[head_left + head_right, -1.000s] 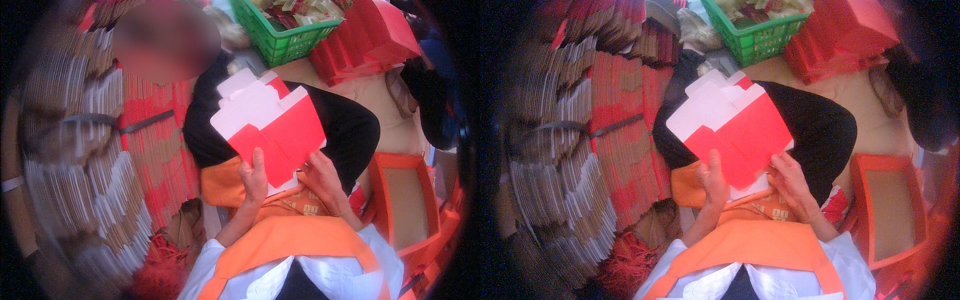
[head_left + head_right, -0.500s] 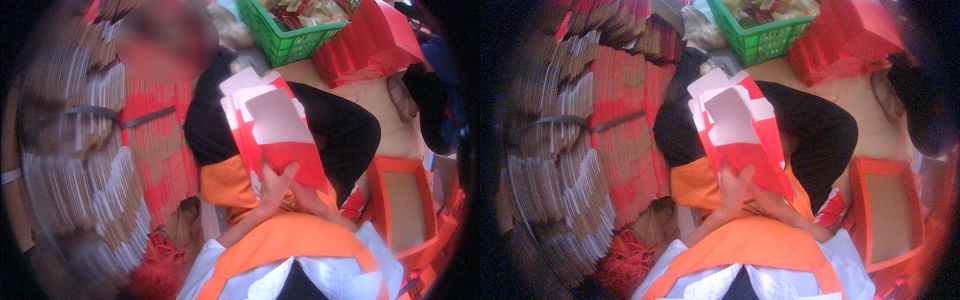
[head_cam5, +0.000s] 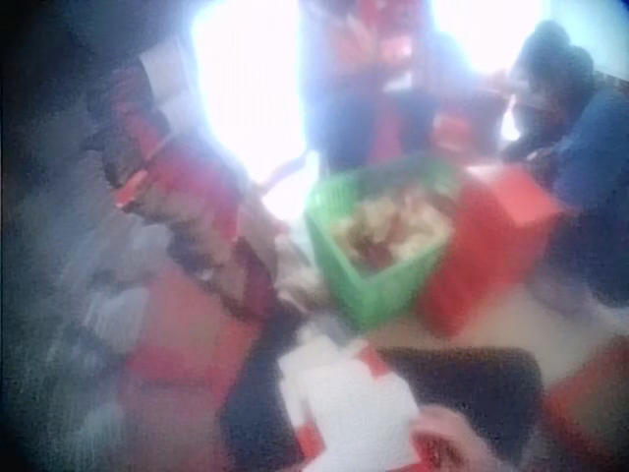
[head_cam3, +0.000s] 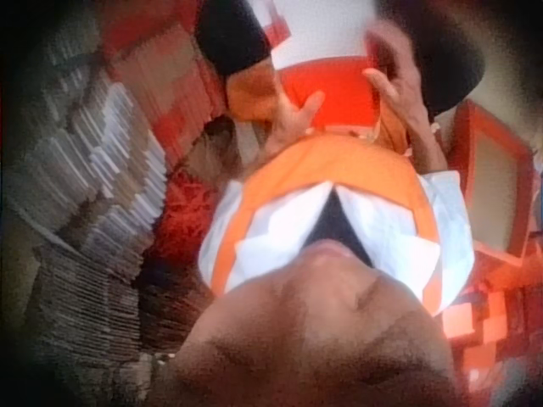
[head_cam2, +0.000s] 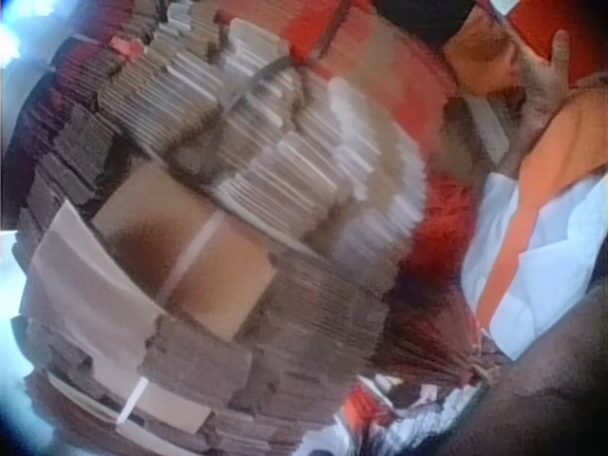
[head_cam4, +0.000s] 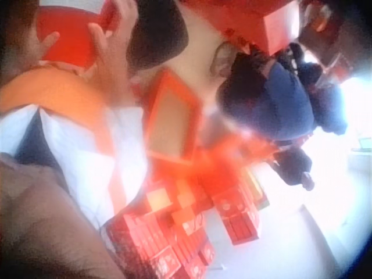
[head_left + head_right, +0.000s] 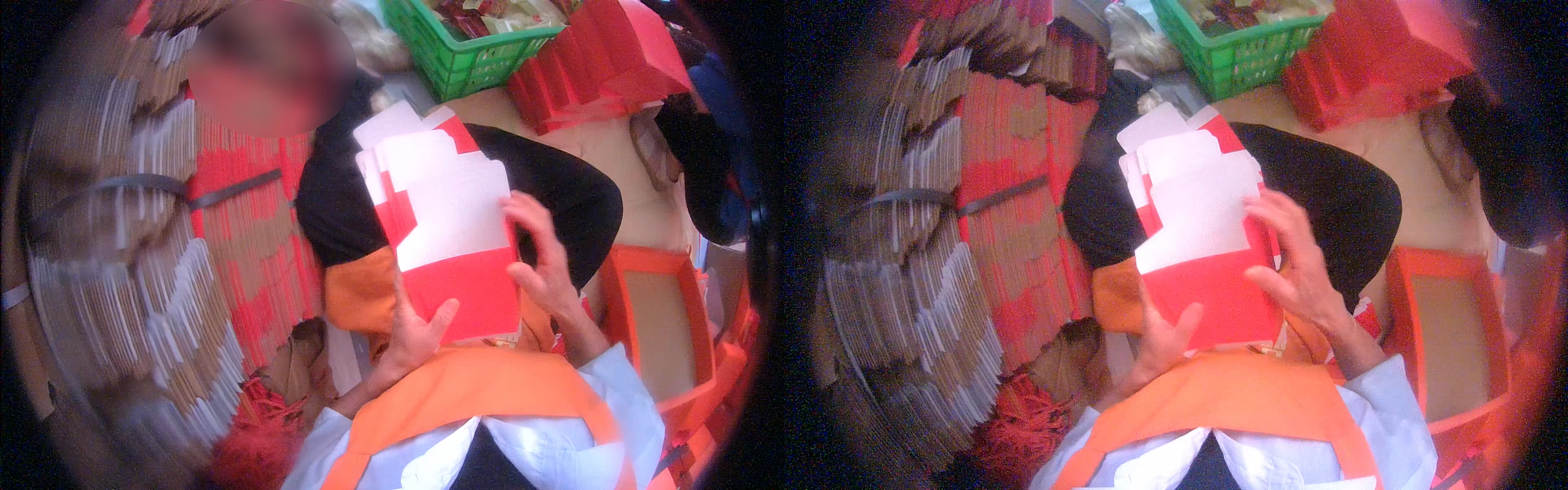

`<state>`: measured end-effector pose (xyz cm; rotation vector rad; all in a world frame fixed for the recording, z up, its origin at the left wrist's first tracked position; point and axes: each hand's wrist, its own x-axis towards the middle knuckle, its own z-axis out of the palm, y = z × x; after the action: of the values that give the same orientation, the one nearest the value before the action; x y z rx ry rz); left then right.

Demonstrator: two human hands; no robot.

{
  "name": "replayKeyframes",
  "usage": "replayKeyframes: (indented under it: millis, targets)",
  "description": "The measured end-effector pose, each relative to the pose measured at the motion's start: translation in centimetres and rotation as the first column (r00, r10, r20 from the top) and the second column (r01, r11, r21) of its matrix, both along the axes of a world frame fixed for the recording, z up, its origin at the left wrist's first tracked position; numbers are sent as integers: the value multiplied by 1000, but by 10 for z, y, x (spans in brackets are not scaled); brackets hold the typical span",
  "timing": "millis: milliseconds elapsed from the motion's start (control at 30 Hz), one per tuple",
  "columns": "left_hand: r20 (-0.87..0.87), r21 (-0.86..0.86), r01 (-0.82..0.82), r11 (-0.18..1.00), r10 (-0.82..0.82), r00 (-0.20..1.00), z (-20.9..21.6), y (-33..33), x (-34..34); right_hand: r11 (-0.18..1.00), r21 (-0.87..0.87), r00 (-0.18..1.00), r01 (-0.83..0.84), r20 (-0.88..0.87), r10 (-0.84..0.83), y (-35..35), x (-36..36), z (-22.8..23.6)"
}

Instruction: The person sits on the floor and assembles small red and white cardboard boxes. They fold the flat cardboard pieces into shape, insert a small item from a green basket into each box, and place the finished boxes into a larger red container.

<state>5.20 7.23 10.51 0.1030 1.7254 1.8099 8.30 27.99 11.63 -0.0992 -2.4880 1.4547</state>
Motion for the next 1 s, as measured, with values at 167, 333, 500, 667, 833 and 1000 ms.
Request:
replayKeyframes:
  millis: [167, 333, 500, 667, 833, 1000]
  targets:
    - [-210, -34, 124, 992, -128, 969, -32, -22, 5, 921, -362, 969, -144, 139, 206, -17, 22, -32]
    - [-358, -142, 267, 953, -301, 884, -43, -32, -3, 943, -274, 944, -192, 212, 253, -21, 34, -46]
    - [-474, -302, 437, 847, -531, 702, -52, -41, -35, 881, -468, 987, -66, 101, 128, -31, 33, -55]
    - [-301, 244, -178, 953, 249, 921, -51, -4, 0, 436, -862, 942, 259, 126, -311, -60, 13, -45]
    - [-508, 63, 10, 998, 24, 861, -44, -9, -13, 671, -735, 994, -92, -29, 103, -39, 25, -59]
    - [-487, -70, 7, 998, -40, 873, -31, -4, -18, 676, -720, 977, 156, 213, 1, -45, 19, -37]
